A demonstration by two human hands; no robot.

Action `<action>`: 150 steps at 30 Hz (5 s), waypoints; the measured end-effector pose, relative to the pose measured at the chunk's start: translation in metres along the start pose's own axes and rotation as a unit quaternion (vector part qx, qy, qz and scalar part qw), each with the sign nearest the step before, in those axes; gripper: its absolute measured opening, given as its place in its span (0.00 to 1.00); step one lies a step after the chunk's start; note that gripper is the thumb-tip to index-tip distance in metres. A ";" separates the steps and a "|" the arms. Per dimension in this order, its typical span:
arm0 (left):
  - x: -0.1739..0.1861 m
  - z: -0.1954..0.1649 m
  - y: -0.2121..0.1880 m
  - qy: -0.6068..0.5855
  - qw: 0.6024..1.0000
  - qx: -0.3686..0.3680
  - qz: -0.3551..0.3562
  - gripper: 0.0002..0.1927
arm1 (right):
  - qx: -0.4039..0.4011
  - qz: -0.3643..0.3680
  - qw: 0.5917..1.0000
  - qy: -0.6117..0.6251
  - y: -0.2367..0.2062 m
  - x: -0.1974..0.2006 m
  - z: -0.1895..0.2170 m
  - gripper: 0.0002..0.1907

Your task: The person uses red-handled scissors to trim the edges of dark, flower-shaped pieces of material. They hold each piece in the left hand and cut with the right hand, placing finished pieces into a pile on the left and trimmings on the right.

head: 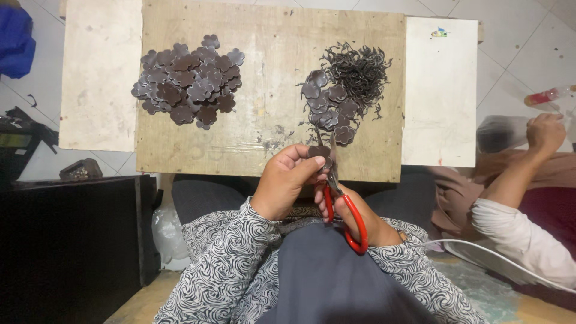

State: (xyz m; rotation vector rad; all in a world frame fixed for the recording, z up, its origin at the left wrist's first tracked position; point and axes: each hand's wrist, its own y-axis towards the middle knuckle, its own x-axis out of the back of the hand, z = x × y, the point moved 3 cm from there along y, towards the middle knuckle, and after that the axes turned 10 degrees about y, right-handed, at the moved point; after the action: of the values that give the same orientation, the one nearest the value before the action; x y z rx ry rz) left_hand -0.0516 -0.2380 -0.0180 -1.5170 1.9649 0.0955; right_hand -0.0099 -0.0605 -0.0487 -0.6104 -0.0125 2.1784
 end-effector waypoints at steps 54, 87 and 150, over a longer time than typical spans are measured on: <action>0.027 0.008 0.004 0.083 0.989 -0.013 -0.125 0.06 | -0.026 -0.037 0.999 0.000 0.004 -0.006 -0.001 0.27; 0.018 0.010 0.006 0.071 0.986 -0.055 -0.142 0.05 | -0.039 -0.078 0.995 0.048 0.006 -0.009 -0.002 0.22; 0.015 0.007 0.000 0.092 0.983 -0.079 -0.136 0.06 | -0.018 -0.025 0.997 -0.067 0.008 -0.012 0.008 0.32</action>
State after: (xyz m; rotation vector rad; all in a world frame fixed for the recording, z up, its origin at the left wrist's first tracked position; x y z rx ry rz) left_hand -0.0507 -0.2481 -0.0315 -1.9454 1.9043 -0.0057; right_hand -0.0132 -0.0727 -0.0381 -0.4772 -0.1366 2.1704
